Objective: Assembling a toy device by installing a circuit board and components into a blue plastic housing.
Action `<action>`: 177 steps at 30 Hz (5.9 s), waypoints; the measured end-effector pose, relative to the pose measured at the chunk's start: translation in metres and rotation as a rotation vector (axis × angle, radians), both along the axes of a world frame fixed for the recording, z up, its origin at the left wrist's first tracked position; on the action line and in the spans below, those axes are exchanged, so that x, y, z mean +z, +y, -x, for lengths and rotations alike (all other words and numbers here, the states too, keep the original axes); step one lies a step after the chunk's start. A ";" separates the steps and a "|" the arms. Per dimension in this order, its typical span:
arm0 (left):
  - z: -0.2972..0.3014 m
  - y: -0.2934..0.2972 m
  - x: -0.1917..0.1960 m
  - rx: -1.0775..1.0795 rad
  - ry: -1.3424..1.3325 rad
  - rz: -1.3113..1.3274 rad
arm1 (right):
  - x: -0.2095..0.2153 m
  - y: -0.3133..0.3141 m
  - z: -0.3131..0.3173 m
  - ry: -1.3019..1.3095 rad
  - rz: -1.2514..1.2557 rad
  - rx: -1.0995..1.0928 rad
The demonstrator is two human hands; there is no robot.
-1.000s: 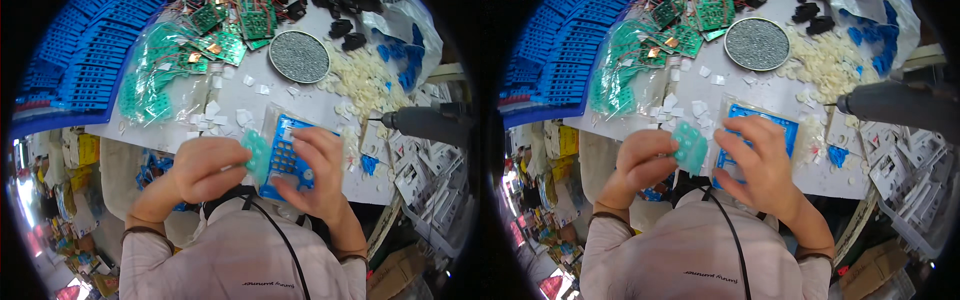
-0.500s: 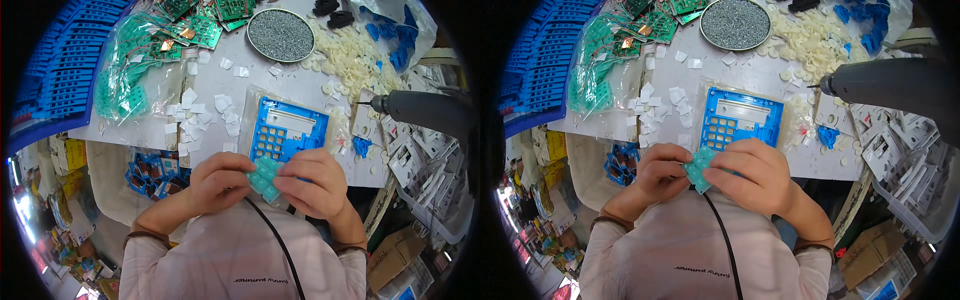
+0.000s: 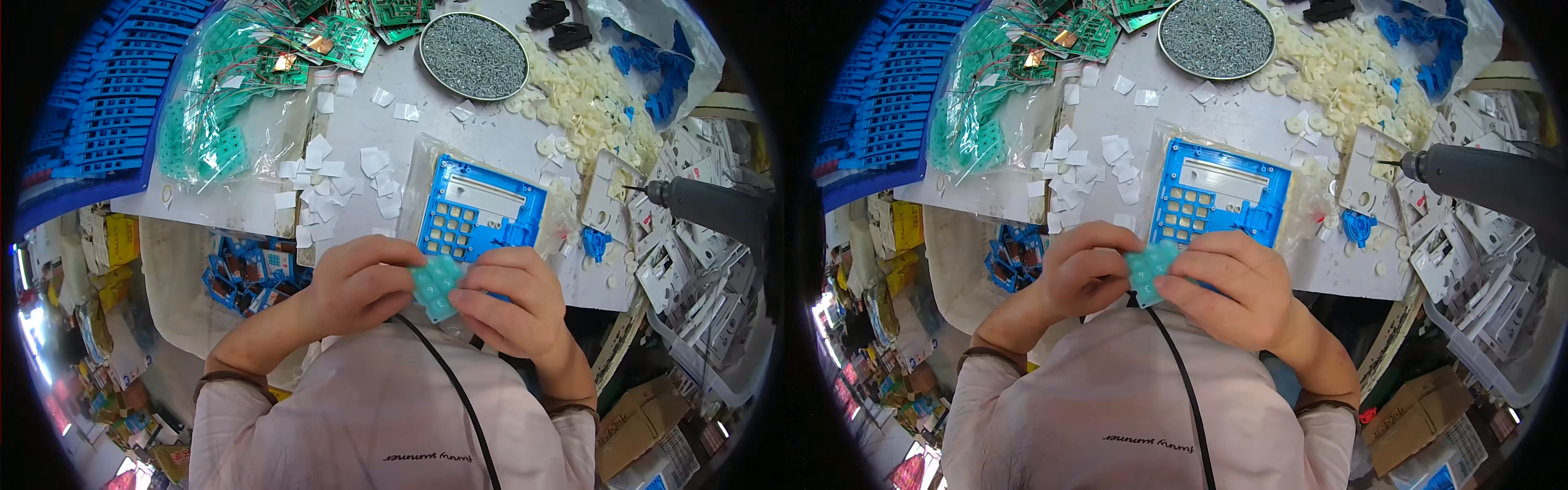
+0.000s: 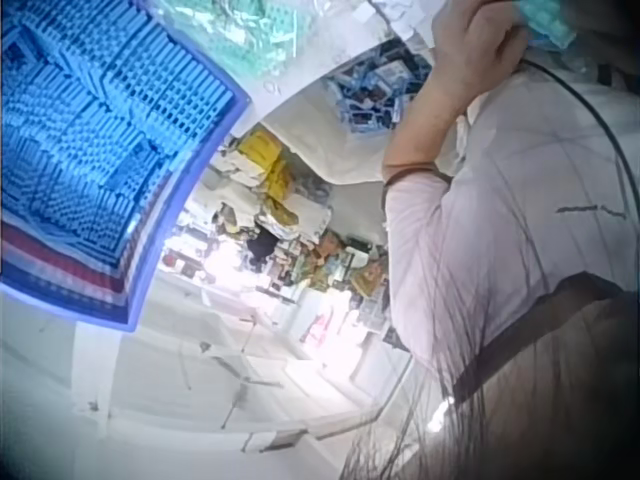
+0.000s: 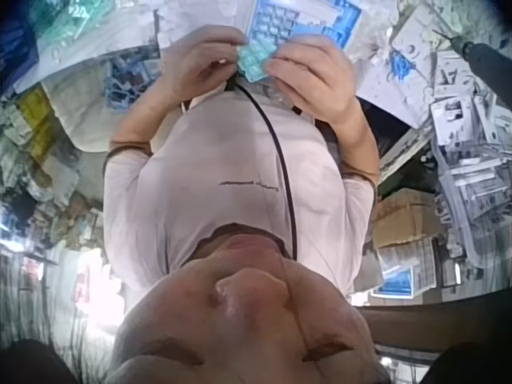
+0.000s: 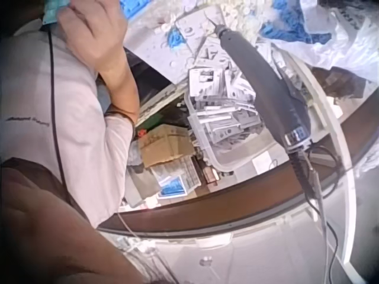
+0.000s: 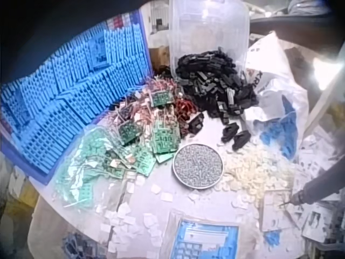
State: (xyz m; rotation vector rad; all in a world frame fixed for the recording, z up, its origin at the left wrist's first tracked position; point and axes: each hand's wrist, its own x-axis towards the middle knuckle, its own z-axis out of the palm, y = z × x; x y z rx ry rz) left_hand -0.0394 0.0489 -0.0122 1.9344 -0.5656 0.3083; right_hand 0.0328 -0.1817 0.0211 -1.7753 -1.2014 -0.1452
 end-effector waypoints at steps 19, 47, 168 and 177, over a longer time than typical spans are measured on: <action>-0.010 0.003 -0.020 0.040 -0.029 -0.255 | -0.024 0.016 -0.032 0.125 0.313 -0.228; -0.067 0.069 0.005 0.296 -0.155 -0.528 | -0.011 -0.001 0.013 0.024 0.830 0.013; -0.026 -0.009 0.040 0.074 0.425 0.636 | 0.019 0.021 -0.017 1.513 -0.686 0.105; 0.012 0.004 0.040 -0.053 0.527 0.206 | -0.012 -0.111 0.072 1.579 -0.511 0.081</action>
